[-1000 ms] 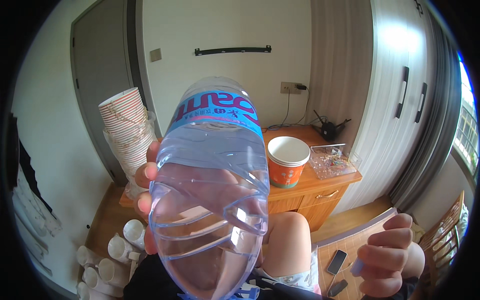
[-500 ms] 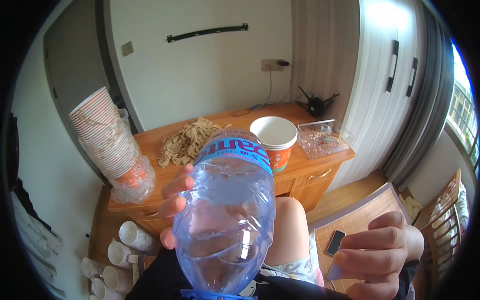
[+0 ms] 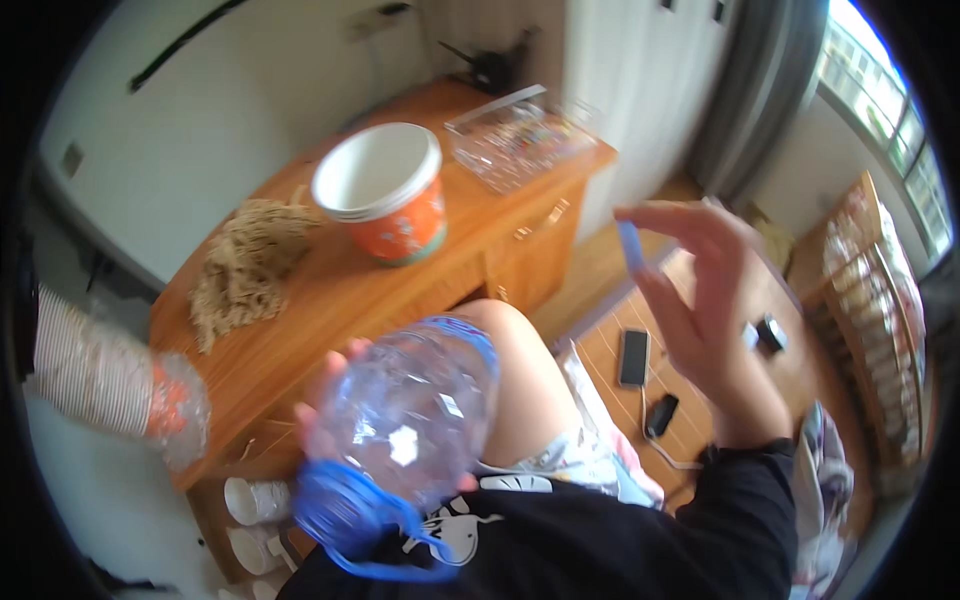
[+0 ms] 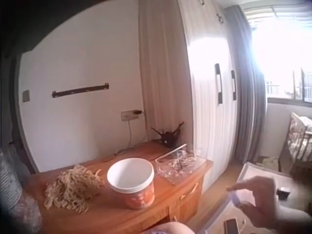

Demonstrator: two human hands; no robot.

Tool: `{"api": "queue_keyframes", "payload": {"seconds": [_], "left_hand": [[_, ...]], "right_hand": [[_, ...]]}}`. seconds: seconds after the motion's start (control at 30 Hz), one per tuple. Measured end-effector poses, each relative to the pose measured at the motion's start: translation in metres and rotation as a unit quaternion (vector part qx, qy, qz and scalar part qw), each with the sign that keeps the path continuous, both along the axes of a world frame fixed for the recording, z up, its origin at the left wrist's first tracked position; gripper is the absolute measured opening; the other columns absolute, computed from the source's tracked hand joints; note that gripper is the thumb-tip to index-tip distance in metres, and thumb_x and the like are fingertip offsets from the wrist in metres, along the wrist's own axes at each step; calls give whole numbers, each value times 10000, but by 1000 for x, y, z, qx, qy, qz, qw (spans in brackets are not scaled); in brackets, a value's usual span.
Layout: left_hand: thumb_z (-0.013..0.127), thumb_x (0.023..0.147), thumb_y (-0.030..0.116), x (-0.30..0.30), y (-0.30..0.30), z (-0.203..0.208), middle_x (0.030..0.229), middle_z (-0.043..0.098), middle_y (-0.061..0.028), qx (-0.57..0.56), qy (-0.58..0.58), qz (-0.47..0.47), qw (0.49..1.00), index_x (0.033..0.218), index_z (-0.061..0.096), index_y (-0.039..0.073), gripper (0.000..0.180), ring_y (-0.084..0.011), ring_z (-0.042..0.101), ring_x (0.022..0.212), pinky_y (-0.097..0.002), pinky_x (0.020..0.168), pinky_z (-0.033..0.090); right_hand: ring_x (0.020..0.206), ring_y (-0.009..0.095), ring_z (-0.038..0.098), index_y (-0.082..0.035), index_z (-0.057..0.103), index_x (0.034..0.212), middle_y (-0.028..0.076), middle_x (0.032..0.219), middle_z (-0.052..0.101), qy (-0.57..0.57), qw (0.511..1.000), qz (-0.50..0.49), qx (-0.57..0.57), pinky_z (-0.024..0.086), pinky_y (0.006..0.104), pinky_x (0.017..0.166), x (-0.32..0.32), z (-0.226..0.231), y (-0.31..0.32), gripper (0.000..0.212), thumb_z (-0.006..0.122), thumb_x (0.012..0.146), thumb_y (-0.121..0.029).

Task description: Assembling paper buckets by threading string handles through pre-drilled holes.

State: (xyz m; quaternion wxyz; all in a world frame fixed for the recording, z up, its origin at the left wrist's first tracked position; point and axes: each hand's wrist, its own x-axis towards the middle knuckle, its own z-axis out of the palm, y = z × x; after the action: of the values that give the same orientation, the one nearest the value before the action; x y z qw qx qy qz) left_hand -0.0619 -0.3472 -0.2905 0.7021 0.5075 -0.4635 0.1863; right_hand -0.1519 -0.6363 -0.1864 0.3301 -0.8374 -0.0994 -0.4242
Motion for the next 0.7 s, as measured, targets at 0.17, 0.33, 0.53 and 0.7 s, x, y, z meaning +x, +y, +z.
{"api": "queue_keyframes", "payload": {"seconds": [0.17,0.33,0.53,0.7], "left_hand": [[787,714,677,37,-17,-26,1546,263,-216,0,-2,68,998,1573,91,33,1280,-368,340,1414,-489,1140,344],[742,733,692,66,-38,-71,1519,287,-215,63,-3,54,997,1565,108,30,1238,-366,372,1383,-478,1107,373],[673,762,715,83,-67,-82,1477,324,-214,122,-47,85,988,1553,134,26,1179,-362,419,1336,-462,1059,418],[615,787,734,92,-83,-74,1443,355,-213,158,-100,136,973,1542,155,23,1135,-359,458,1297,-449,1019,455]], "right_hand": [[1010,345,637,-37,508,1245,180,1151,637,129,937,-325,10,482,457,892,-26,-268,-87,402,664,876,-7],[1056,355,604,-75,537,1234,131,1161,625,205,897,-379,-95,465,457,952,-68,-392,-85,382,649,870,-45],[1088,281,613,-109,528,1231,91,1125,615,290,881,-371,-54,337,535,1098,-78,-422,-76,316,600,925,-76],[1025,250,646,-130,558,1218,50,1148,604,291,893,-336,-67,194,579,1175,-83,-419,-99,299,599,922,-117]]}}
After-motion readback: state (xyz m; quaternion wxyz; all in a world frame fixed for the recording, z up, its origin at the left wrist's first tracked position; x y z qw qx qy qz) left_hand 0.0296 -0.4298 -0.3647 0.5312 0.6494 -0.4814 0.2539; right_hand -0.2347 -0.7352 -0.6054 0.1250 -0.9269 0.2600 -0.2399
